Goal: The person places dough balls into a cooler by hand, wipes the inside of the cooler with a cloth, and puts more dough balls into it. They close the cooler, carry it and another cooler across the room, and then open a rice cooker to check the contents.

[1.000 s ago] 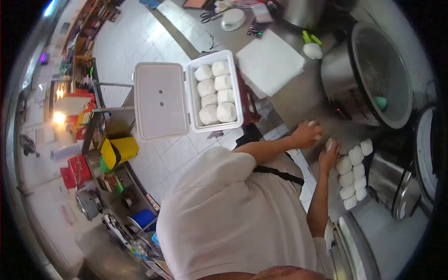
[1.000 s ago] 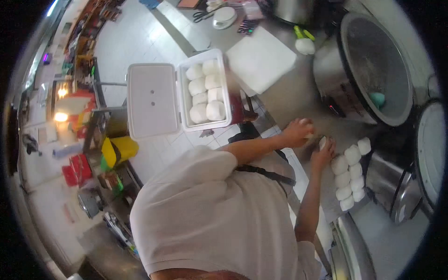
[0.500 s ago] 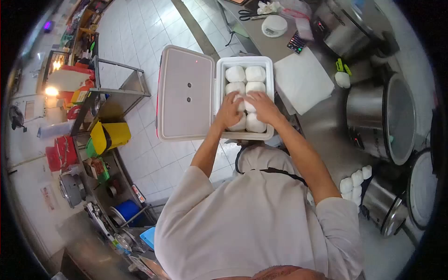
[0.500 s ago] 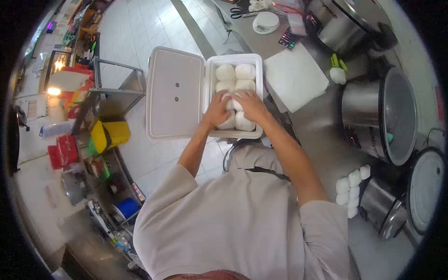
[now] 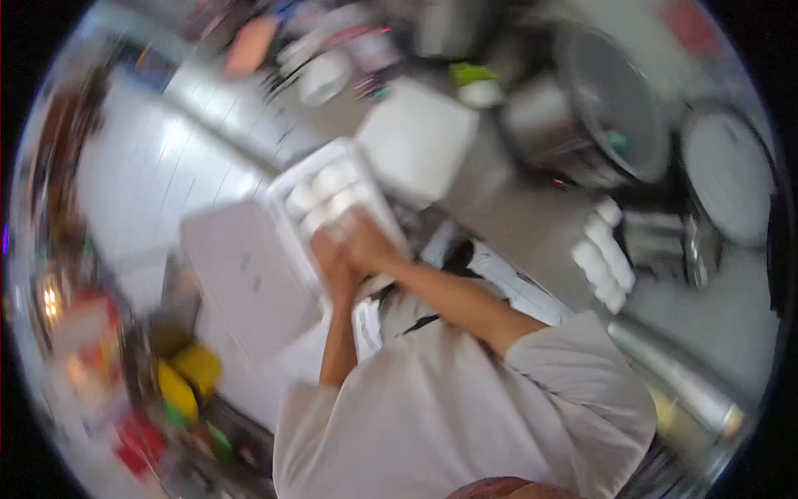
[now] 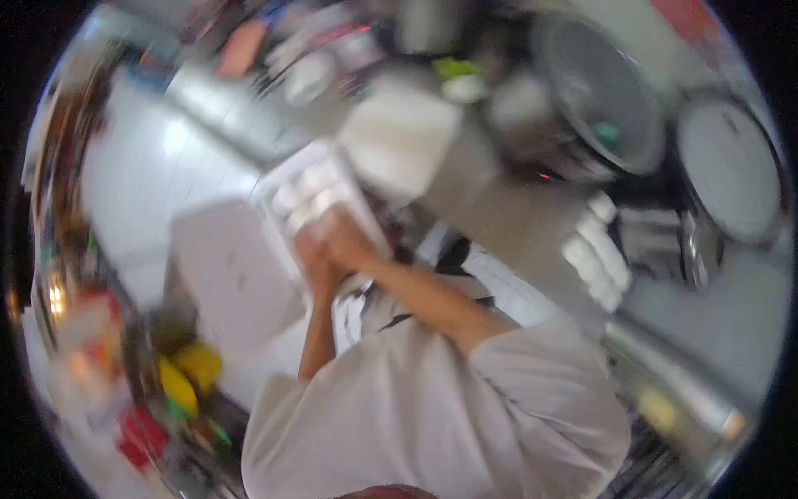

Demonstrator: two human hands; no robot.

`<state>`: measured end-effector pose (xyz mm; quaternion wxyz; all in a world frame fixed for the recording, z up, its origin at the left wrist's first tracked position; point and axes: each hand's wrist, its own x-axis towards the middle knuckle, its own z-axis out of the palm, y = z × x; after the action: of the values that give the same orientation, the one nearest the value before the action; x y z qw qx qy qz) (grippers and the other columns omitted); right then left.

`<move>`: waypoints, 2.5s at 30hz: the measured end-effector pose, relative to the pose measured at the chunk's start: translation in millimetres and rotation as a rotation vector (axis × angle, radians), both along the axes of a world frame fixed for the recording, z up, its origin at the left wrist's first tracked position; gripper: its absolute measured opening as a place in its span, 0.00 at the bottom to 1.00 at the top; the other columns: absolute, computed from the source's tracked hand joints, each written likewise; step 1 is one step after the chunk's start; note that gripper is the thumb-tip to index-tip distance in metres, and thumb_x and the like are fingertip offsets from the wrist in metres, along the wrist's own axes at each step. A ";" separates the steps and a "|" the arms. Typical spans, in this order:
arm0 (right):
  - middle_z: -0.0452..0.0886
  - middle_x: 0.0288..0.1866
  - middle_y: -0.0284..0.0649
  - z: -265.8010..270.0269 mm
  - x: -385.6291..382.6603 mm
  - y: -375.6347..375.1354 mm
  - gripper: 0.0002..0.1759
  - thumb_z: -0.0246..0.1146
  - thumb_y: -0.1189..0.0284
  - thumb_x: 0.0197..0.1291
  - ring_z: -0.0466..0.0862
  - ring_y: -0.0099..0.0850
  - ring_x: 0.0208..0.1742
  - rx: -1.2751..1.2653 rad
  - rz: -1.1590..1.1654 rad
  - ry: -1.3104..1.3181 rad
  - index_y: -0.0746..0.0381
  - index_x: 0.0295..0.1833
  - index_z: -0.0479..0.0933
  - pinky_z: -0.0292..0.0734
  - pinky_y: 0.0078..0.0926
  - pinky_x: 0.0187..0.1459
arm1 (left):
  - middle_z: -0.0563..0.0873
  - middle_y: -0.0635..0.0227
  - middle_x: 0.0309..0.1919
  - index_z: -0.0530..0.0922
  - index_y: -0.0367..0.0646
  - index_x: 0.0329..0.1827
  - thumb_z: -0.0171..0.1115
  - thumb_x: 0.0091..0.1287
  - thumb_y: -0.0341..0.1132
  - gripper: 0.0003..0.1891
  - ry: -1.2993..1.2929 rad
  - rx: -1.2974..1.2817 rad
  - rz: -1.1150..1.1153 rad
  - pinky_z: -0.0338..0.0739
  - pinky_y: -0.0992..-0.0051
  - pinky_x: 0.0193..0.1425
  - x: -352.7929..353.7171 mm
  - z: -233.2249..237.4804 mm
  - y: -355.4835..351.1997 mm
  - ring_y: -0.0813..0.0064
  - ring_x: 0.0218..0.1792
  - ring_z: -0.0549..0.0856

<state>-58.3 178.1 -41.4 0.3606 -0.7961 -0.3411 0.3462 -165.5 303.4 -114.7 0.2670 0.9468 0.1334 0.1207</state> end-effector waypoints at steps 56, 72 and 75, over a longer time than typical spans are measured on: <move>0.71 0.71 0.45 -27.0 87.7 12.8 0.42 0.75 0.75 0.47 0.68 0.48 0.75 0.238 0.183 -0.462 0.57 0.72 0.71 0.66 0.39 0.74 | 0.73 0.53 0.68 0.71 0.43 0.70 0.76 0.53 0.35 0.39 0.087 -0.164 -0.388 0.66 0.56 0.75 87.0 32.8 99.9 0.47 0.71 0.70; 0.83 0.52 0.51 7.7 58.3 36.2 0.15 0.63 0.65 0.57 0.77 0.50 0.61 0.138 -0.122 -0.340 0.62 0.46 0.83 0.70 0.48 0.63 | 0.74 0.43 0.68 0.72 0.31 0.68 0.53 0.74 0.43 0.27 -0.003 0.102 -0.255 0.57 0.49 0.77 80.3 -29.1 74.3 0.44 0.70 0.70; 0.76 0.65 0.54 -11.7 7.8 -42.7 0.24 0.66 0.67 0.53 0.72 0.52 0.70 0.268 -0.487 -0.710 0.60 0.57 0.82 0.66 0.52 0.69 | 0.68 0.38 0.73 0.65 0.27 0.73 0.55 0.76 0.47 0.33 0.151 0.208 -0.145 0.55 0.47 0.79 66.1 -30.4 73.1 0.39 0.73 0.65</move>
<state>-50.5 135.4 -53.1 0.3923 -0.8688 -0.2884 -0.0904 -99.3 376.5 -145.1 0.1648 0.9828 0.0711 0.0427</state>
